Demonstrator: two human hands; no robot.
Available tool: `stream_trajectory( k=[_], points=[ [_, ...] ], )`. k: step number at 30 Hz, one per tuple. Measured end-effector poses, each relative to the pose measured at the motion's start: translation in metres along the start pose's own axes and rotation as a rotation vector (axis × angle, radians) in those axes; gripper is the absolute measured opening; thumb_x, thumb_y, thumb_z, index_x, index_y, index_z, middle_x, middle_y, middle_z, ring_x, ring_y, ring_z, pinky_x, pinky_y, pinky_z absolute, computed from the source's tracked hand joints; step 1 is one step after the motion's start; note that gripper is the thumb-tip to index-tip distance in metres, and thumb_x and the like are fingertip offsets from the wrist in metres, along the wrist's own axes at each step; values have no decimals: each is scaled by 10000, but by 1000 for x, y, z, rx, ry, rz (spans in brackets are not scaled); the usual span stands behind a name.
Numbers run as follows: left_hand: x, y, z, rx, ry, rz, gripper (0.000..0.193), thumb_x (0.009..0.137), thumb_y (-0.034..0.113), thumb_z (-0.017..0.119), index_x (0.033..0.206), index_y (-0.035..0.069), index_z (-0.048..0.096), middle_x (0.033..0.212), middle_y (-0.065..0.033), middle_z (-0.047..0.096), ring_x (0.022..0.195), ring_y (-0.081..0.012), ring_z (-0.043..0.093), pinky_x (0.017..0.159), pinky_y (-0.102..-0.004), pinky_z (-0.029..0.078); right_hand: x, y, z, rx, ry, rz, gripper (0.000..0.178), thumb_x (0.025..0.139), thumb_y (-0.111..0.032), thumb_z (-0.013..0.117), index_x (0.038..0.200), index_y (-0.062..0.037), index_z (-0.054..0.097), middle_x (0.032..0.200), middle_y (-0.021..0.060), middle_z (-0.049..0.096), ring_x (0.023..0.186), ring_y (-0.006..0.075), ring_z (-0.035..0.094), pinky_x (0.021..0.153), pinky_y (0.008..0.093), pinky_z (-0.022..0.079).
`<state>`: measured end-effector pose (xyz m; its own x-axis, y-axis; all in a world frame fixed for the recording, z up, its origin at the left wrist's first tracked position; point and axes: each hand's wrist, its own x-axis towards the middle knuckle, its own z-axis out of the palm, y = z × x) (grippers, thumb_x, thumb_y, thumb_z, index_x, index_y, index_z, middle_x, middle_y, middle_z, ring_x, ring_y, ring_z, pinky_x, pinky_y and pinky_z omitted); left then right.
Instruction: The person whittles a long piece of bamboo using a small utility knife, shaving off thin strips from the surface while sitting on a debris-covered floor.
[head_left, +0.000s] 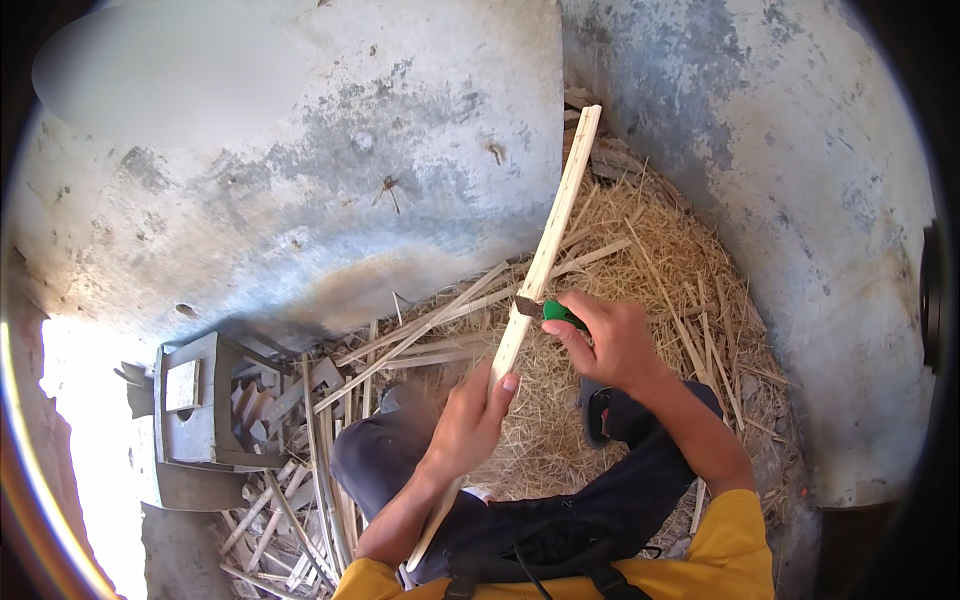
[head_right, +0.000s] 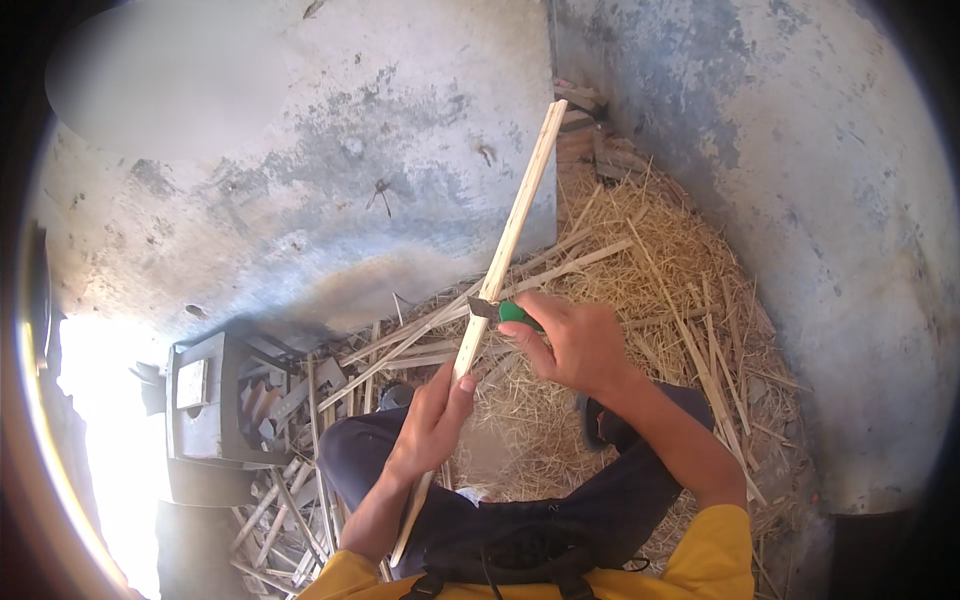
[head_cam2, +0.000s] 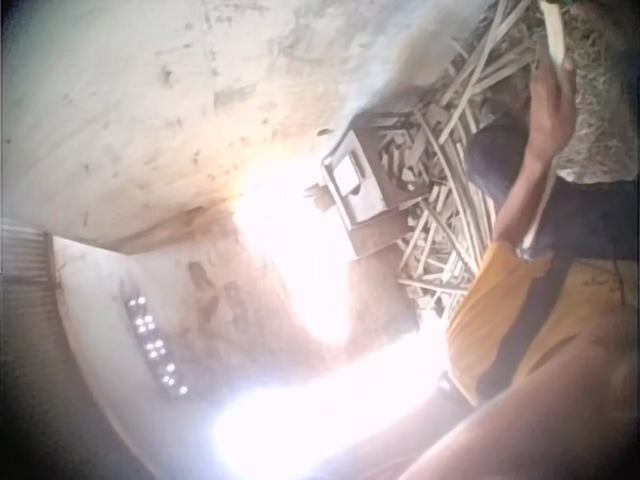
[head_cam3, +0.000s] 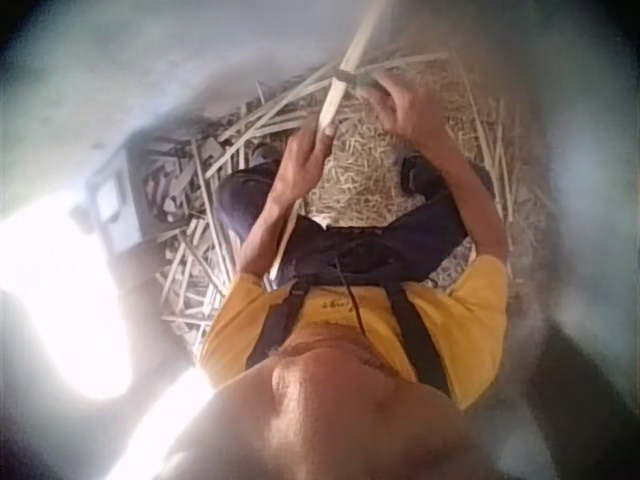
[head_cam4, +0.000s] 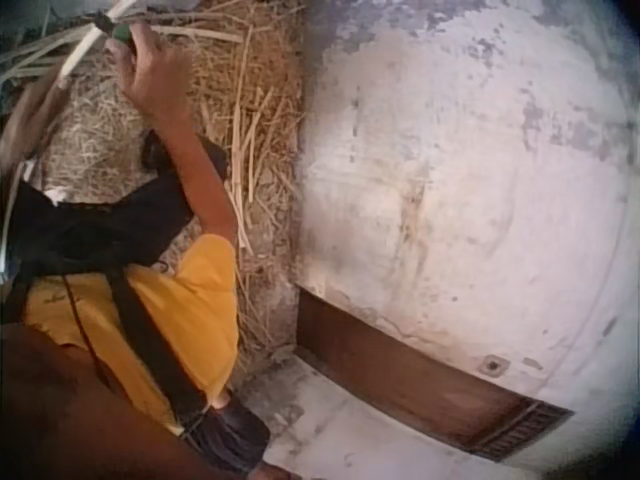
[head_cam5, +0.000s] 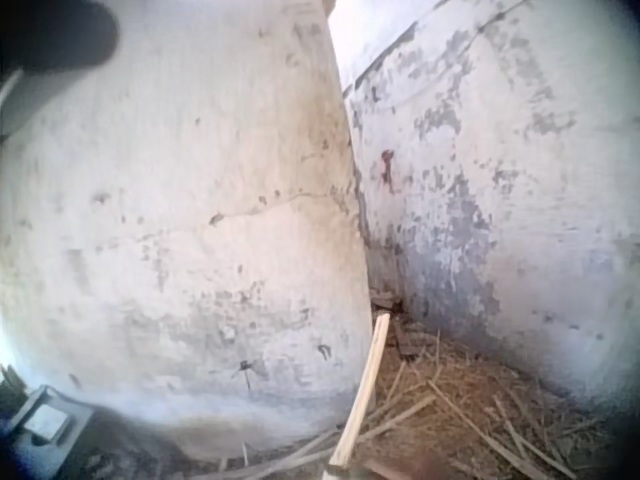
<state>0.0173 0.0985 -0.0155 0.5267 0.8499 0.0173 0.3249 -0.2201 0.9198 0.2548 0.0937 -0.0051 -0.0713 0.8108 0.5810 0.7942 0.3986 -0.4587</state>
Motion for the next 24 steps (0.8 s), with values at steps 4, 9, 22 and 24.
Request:
stream_trajectory(
  k=[4,9,22,24],
  points=[
    [-14,-1,1,62,-72,-193,371,1106,350,527,1058,-17,554,750,-212,643,700,-383,662,681,-475,501,20,40,-10,-26,81,223,435,1068,-471,567,1046,-60,711,595,43,585,474,198,571,465,349,407],
    [-21,-17,3,106,-19,-135,313,1094,297,560,1043,-12,558,704,-135,599,629,-242,584,601,-393,466,29,93,-18,64,213,374,470,1098,-480,492,1053,-62,702,571,-19,494,446,135,414,453,318,332],
    [-19,-26,-19,-433,-148,-253,352,1100,354,582,1096,2,589,722,64,516,620,-79,469,561,-286,418,-7,-12,29,125,-176,-100,327,1011,-408,666,952,-89,621,726,63,654,581,277,671,499,384,483],
    [-17,-20,-15,-341,-115,-121,366,1108,363,561,1098,-2,587,729,57,519,652,-86,470,588,-297,420,-9,-14,30,155,-168,-107,316,999,-386,683,947,-77,636,707,80,642,557,288,648,494,384,474]
  ],
)
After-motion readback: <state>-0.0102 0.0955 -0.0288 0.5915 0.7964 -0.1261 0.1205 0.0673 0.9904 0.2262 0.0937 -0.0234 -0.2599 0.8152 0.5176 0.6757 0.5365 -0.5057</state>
